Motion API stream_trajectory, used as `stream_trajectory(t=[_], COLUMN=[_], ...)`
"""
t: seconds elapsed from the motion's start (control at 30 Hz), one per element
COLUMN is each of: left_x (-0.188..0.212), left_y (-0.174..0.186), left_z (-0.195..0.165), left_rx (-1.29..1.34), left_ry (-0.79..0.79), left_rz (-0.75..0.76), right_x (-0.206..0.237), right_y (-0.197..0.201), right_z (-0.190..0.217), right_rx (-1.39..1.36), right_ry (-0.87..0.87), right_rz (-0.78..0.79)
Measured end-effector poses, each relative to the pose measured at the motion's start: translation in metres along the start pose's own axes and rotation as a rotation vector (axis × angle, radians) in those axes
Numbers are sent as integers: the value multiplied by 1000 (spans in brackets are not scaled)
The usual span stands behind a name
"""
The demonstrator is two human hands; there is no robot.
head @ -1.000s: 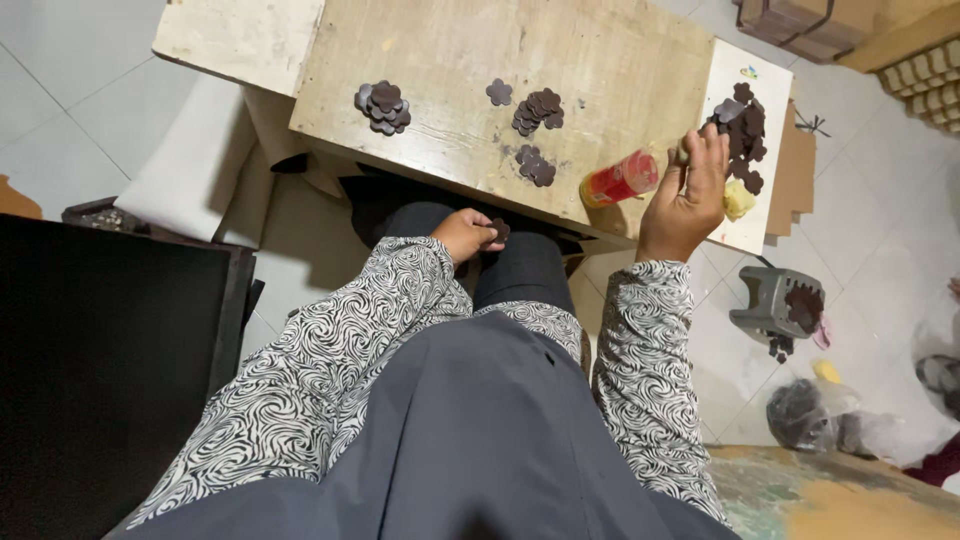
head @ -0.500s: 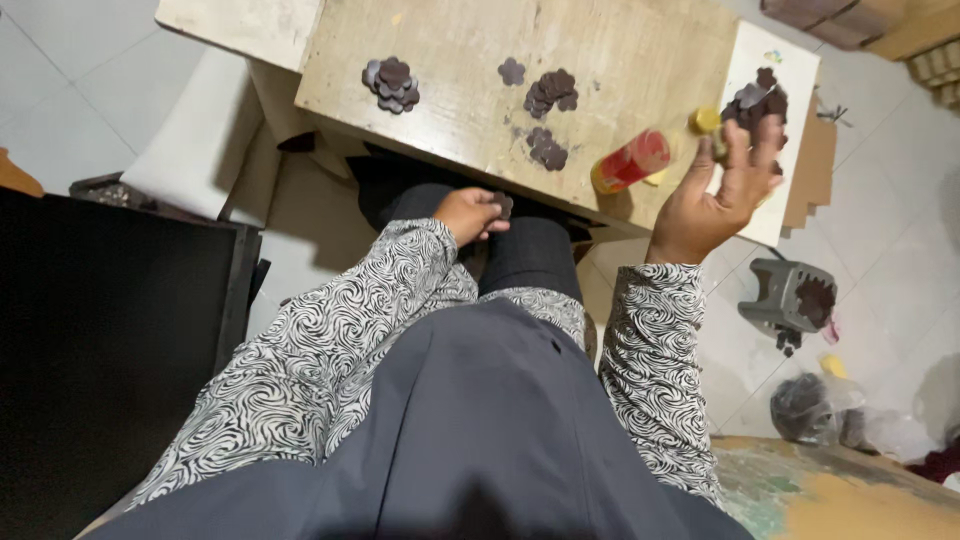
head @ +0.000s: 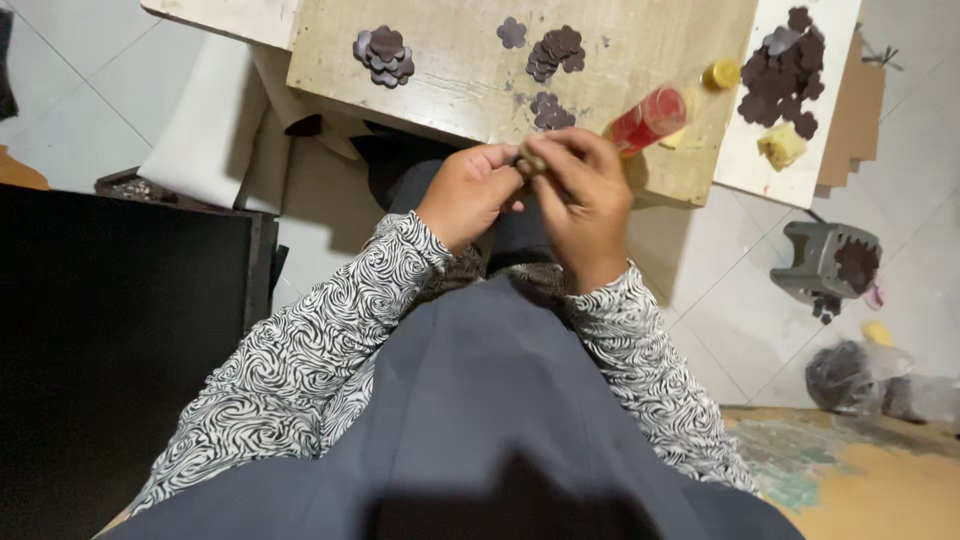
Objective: The person sits at a workbench and cleans foam flower cutouts one at a time, picking up a dark flower-shaped foam piece, rubbing it with a yellow sponge, and placing it back on the table with other finished pieces. A bottle of red liquid sits on the bench nearby.
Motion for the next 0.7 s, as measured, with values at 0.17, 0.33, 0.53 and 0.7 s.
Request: stream_trajectory(t=[0.17, 0.33, 0.53, 0.7], left_x=[15, 28, 28, 36], left_y=[-1, -2, 4, -1], left_z=[-24, -33, -30, -38], left_rx=[43, -156, -68, -135], left_ry=[-120, -140, 25, -101], left_rz=[18, -17, -74, -25], right_x=[-2, -2, -6, -4], right_y=[-7, -7, 12, -2], right_z=[22, 15, 4, 22], right_rx=[54, 144, 150, 123], right_ry=[157, 203, 61, 230], right_rz=[119, 161, -16, 114])
Point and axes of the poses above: each hand's wrist, its own x-axis away from the middle knuckle, its own y-axis out of the back of the hand, z = x × y, the point moved 6 cm from there along -x, towards the middle knuckle, and after that the axes turned 1 degree about y, right-handed, at the moved point
